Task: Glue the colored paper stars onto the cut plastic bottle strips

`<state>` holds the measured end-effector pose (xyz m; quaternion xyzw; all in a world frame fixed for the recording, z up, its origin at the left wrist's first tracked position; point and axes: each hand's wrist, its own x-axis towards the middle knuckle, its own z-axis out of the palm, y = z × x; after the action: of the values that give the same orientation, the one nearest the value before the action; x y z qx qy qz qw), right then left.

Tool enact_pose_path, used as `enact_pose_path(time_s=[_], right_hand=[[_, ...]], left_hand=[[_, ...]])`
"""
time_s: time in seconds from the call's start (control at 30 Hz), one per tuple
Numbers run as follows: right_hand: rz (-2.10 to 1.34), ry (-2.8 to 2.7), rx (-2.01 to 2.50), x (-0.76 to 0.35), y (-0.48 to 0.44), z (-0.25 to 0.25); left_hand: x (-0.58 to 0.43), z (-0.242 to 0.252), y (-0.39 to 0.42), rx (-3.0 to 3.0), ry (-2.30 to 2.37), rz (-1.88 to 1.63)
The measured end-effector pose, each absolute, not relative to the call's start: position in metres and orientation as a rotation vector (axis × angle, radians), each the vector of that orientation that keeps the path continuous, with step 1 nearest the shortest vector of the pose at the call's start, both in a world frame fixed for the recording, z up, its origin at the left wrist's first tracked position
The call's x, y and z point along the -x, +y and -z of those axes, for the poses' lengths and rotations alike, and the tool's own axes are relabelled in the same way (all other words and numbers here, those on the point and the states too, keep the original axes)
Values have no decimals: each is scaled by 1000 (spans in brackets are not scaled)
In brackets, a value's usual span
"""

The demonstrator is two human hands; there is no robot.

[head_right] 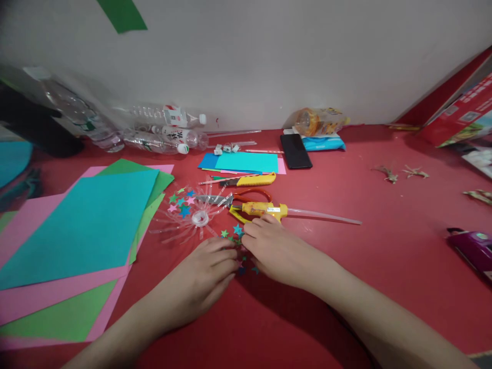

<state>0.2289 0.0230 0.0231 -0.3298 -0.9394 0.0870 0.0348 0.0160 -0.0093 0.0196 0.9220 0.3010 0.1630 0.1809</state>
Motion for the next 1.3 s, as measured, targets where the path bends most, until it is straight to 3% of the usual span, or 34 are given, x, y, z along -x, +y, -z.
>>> enact_pose_path(time_s=[0.27, 0.57, 0.87, 1.0, 1.3], right_hand=[[-546, -2779, 1069, -228, 27, -35], [-1407, -2015, 1201, -223, 24, -54], [-1486, -1883, 1199, -212, 14, -46], [-1296, -1989, 1109, -212, 13, -46], [-281, -2305, 732, -212, 5, -37]], left_hand=[[-15, -19, -7, -2618, 895, -512], [-17, -25, -8, -1832, 1165, -686], [-20, -30, -8, -1615, 1155, -730], [-19, -34, -7, -1557, 1211, -723], [-20, -35, -10, -1312, 1094, -736]])
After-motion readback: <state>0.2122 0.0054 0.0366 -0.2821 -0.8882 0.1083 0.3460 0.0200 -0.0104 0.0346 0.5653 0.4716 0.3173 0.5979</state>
